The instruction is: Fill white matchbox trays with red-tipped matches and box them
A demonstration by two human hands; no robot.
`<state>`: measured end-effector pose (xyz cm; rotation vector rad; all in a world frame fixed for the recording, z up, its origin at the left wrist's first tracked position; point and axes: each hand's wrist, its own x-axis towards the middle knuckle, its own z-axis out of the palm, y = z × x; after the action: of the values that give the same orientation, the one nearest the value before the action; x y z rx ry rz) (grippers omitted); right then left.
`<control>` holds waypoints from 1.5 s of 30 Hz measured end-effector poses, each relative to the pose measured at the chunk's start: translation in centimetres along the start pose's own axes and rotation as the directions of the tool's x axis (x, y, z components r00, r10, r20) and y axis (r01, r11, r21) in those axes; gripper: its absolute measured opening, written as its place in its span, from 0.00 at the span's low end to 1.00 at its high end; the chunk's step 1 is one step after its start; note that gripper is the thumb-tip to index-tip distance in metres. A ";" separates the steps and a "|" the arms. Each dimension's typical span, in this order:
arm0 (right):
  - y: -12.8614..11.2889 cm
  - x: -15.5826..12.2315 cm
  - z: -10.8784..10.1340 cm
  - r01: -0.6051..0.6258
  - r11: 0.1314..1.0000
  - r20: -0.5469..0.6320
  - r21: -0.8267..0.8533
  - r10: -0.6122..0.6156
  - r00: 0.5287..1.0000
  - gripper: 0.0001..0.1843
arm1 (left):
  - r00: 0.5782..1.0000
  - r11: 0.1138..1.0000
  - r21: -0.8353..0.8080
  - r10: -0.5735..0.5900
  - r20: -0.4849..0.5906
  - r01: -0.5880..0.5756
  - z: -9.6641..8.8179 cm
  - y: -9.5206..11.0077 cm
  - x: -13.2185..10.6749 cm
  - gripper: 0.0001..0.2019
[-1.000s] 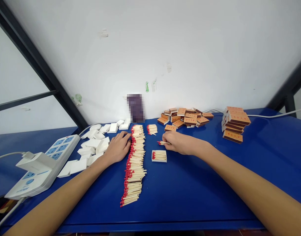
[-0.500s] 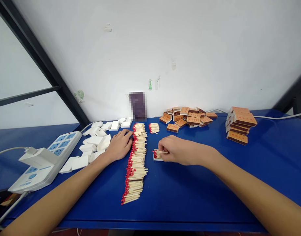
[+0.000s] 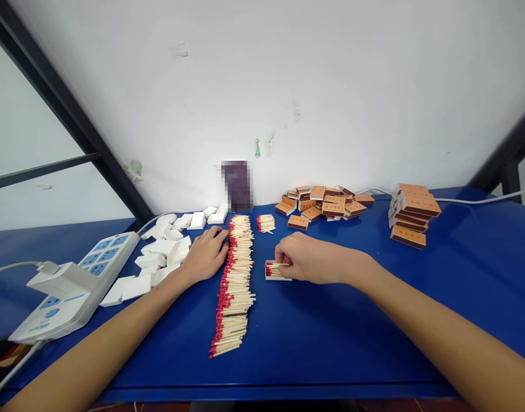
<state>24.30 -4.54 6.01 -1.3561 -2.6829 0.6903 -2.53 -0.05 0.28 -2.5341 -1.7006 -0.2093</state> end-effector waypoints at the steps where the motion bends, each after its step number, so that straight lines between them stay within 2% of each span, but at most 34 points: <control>1: 0.1 0.0 0.0 0.000 1.000 -0.008 -0.006 0.000 1.000 0.09 | 1.000 1.000 0.003 0.001 0.001 -0.001 0.0 0.0 0.0 0.16; 11: 0.1 0.1 0.1 0.004 0.999 -0.036 0.034 -0.003 0.999 0.11 | 1.000 1.000 0.009 -0.003 -0.008 0.003 0.0 0.1 0.0 0.16; 16: 0.2 0.3 0.3 0.056 0.998 -0.028 0.036 -0.055 0.998 0.12 | 1.000 1.000 0.001 0.010 -0.007 -0.010 0.1 0.0 0.0 0.16; 22: -0.2 0.1 0.1 0.082 0.996 -0.107 -0.039 -0.086 0.991 0.16 | 1.000 1.000 -0.001 0.006 -0.005 -0.006 0.0 0.0 0.0 0.16; 25: -0.2 0.1 0.3 0.106 0.994 -0.069 -0.012 -0.107 0.992 0.19 | 1.000 1.000 -0.001 0.006 0.001 -0.006 0.0 0.1 -0.1 0.16; 31: 0.6 0.5 0.6 0.106 0.993 -0.011 0.050 -0.105 0.994 0.14 | 1.000 1.000 0.001 0.008 -0.005 -0.008 0.0 0.0 -0.1 0.17; 37: 1.0 0.6 0.1 0.102 0.995 -0.040 0.013 -0.101 0.994 0.18 | 1.000 1.000 0.007 0.014 -0.002 -0.014 0.0 0.0 -0.1 0.17; 41: 1.3 0.5 -0.1 0.089 0.996 -0.033 0.000 -0.089 0.995 0.16 | 1.000 1.000 0.004 0.012 -0.007 -0.012 0.1 0.0 -0.1 0.16; 45: 1.8 0.5 0.1 0.125 0.992 -0.038 -0.014 -0.126 0.991 0.18 | 1.000 1.000 0.018 0.007 -0.007 -0.007 0.0 0.1 -0.1 0.16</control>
<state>25.30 -3.32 5.11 -1.1776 -2.7168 0.6307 -2.49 -0.13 0.23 -2.5234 -1.6834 -0.2015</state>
